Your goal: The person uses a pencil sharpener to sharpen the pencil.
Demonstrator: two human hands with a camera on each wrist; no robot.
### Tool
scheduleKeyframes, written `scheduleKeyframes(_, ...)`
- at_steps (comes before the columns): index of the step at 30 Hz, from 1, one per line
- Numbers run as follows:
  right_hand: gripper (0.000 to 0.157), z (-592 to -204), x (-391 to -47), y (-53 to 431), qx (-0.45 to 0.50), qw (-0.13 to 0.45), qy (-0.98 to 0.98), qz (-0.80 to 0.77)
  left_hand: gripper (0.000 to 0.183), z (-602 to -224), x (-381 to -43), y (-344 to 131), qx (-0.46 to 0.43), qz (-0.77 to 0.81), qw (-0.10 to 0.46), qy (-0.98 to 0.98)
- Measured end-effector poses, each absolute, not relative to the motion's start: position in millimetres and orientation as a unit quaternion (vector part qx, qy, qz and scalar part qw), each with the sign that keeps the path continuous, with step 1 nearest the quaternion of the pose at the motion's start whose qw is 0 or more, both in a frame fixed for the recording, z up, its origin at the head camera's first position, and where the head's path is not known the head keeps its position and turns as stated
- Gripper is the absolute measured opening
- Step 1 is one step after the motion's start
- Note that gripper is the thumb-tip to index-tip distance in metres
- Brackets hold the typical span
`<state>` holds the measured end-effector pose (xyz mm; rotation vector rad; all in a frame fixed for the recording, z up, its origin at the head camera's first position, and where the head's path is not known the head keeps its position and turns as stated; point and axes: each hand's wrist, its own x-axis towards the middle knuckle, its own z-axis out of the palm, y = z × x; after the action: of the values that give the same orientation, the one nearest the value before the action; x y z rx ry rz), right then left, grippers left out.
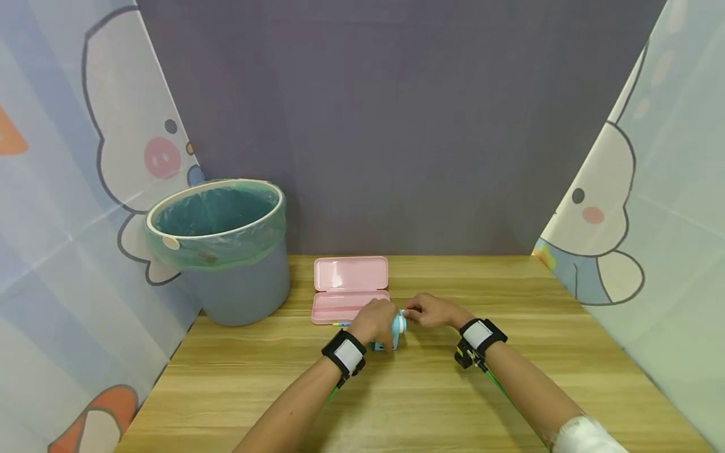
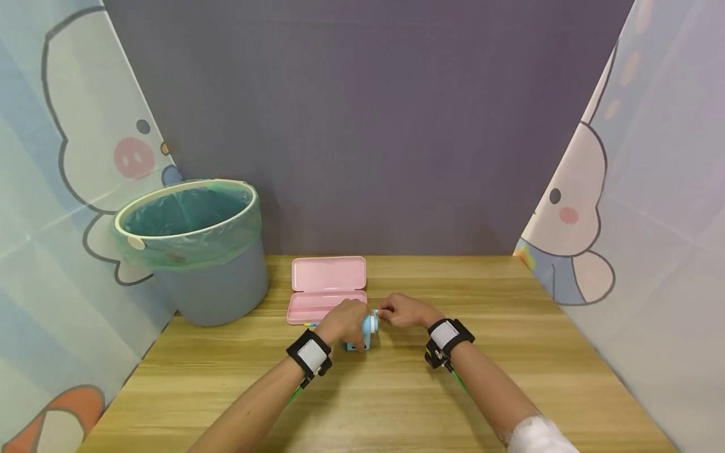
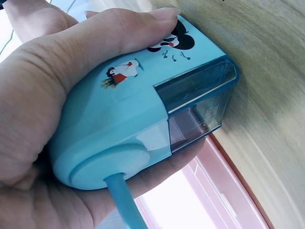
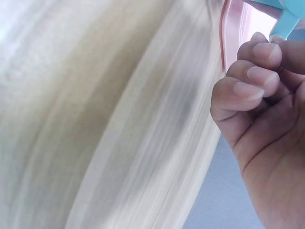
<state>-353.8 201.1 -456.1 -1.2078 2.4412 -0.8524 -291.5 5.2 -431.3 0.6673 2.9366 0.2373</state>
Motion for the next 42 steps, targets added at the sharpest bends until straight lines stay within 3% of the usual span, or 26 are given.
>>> scheduleKeyframes(6,0.035,-455,-356,198,-0.423,0.148,0.848,-0.282,0.045,-433,-294,4,0.215,0.077,0.059,0.972)
scheduleKeyframes(14,0.025,-462,-347,197,-0.441,0.132,0.853,-0.244,0.04,-432,-294,6,0.22,0.074,0.063,0.971)
scheduleKeyframes(19,0.023,-467,-342,197,-0.441,0.161,0.843,-0.263,0.041,-431,-294,6,0.219,0.067,0.056,0.972)
scheduleKeyframes(42,0.034,-468,-319,200,-0.471,0.146,0.839,-0.23,0.039,-433,-296,7,0.216,0.081,0.057,0.971)
